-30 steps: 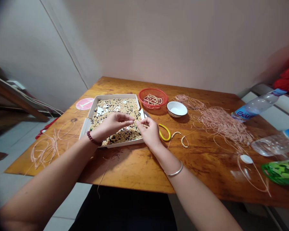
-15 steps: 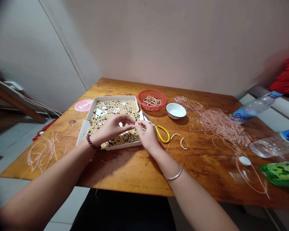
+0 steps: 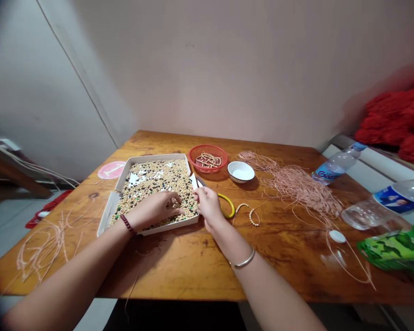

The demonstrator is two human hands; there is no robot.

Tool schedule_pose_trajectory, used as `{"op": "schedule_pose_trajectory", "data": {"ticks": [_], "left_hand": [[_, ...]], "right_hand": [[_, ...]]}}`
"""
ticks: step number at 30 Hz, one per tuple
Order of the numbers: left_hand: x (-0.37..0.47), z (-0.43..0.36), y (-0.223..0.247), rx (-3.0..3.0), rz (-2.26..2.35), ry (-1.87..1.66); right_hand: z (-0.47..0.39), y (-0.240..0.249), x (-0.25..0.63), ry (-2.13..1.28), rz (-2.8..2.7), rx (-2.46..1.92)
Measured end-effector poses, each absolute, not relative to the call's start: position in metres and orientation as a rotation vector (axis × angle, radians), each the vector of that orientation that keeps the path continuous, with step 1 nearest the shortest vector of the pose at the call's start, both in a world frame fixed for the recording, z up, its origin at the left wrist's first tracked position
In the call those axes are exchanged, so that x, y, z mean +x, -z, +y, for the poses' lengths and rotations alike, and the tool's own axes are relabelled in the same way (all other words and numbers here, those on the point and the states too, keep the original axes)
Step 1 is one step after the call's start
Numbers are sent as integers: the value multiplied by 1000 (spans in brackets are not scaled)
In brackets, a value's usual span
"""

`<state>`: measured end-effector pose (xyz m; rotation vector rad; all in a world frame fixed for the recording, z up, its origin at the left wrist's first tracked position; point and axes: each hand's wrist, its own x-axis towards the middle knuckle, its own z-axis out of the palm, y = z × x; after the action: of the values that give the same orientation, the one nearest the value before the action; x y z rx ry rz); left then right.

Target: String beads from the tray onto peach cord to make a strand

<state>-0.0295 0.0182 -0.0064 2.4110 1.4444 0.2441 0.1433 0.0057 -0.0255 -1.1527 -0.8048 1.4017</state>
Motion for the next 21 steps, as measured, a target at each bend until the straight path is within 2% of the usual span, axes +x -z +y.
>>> {"op": "schedule_pose_trajectory", "data": {"ticks": [5,12,21], "left_hand": [[-24,18,7,2387,1268,-264],[-27,24,3,2322,1309,-468],[-25,25,-6,2093,1240,-758]], "right_hand": [[4,19,144,-1513,-643,-1080],[3,16,146,-1572,-557,-1045],[0,20,141,-1435,-818,-1089]]}}
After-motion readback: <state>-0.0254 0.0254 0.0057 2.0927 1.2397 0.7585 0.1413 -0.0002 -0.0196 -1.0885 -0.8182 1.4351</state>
